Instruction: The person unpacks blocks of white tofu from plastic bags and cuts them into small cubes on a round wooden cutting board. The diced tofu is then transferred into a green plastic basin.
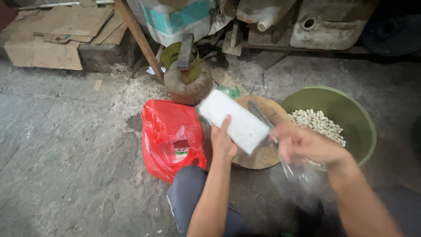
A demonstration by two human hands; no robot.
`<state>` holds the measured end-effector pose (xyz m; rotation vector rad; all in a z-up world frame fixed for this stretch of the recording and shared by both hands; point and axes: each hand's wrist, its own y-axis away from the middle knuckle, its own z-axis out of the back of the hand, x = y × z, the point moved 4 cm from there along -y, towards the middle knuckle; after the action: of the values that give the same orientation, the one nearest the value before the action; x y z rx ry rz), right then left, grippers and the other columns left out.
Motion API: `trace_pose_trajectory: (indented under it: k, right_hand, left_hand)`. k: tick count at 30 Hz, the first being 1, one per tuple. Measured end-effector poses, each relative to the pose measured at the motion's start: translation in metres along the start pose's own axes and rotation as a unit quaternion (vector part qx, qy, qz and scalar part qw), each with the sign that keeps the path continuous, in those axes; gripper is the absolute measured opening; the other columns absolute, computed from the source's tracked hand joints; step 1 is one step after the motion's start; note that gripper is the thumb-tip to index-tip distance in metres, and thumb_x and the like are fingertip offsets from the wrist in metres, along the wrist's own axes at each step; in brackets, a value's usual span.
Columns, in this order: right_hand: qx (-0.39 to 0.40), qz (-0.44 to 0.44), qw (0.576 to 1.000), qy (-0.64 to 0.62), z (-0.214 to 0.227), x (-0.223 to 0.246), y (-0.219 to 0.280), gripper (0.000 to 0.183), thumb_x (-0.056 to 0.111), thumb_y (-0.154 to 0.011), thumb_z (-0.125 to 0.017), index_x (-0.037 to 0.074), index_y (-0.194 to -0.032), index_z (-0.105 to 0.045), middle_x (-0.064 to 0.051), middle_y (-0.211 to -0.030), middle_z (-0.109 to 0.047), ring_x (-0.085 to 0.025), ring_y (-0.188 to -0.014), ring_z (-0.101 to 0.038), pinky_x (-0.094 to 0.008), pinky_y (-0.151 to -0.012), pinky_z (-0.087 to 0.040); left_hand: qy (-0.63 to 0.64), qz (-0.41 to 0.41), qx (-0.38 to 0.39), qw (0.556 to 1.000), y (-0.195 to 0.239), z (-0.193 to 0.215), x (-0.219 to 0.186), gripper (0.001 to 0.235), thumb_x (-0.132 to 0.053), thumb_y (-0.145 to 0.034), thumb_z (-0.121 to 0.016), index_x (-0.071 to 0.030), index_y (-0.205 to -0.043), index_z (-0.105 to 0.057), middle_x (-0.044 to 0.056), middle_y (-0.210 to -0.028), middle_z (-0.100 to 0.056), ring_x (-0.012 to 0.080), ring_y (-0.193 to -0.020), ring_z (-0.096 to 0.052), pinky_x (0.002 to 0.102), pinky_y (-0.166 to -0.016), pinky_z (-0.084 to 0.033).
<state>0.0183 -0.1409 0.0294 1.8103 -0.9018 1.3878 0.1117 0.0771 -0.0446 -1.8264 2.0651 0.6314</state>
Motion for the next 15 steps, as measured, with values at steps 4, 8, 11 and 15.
trace_pose_trajectory:
  k: [4,8,11,15]
  right_hand:
    - [-0.115,-0.168,0.89,0.408,0.021,-0.02,0.012,0.027,0.012,-0.097,-0.057,0.011,-0.103,-0.083,-0.003,-0.094,-0.08,-0.011,-0.085,-0.071,-0.027,-0.076,-0.053]
    - [-0.245,0.026,0.908,0.338,0.001,0.009,0.006,0.028,0.021,-0.098,-0.063,0.008,-0.119,-0.076,0.0,-0.102,-0.078,-0.006,-0.082,-0.072,-0.023,-0.069,-0.056]
    - [-0.334,-0.096,0.917,0.195,-0.02,0.011,0.011,0.031,0.022,-0.092,-0.07,0.007,-0.118,-0.074,-0.012,-0.075,-0.068,-0.018,-0.037,-0.049,-0.033,-0.034,-0.036]
    - [-0.345,0.01,0.926,0.15,-0.034,0.021,0.01,0.028,0.024,-0.097,-0.068,-0.002,-0.102,-0.075,-0.006,-0.08,-0.064,-0.013,-0.032,-0.05,-0.029,-0.029,-0.035]
  left_hand:
    - [0.045,-0.019,0.001,0.999,0.0,-0.005,-0.018,0.049,-0.01,-0.093,-0.065,-0.007,-0.14,-0.05,0.01,-0.128,-0.064,0.0279,-0.117,-0.064,0.045,-0.101,-0.054]
    - [0.069,-0.014,0.039,0.997,0.011,-0.015,-0.012,0.053,-0.013,-0.09,-0.066,-0.008,-0.14,-0.05,0.009,-0.126,-0.064,0.0283,-0.117,-0.063,0.046,-0.102,-0.052]
    - [0.052,-0.031,0.076,0.995,0.014,-0.017,-0.007,0.054,-0.015,-0.09,-0.066,-0.009,-0.142,-0.05,0.008,-0.127,-0.063,0.0268,-0.118,-0.063,0.045,-0.104,-0.051]
    - [0.087,0.026,0.071,0.993,0.008,-0.004,0.009,0.049,-0.031,-0.097,-0.066,-0.006,-0.138,-0.054,0.01,-0.128,-0.065,0.0268,-0.117,-0.065,0.046,-0.104,-0.052]
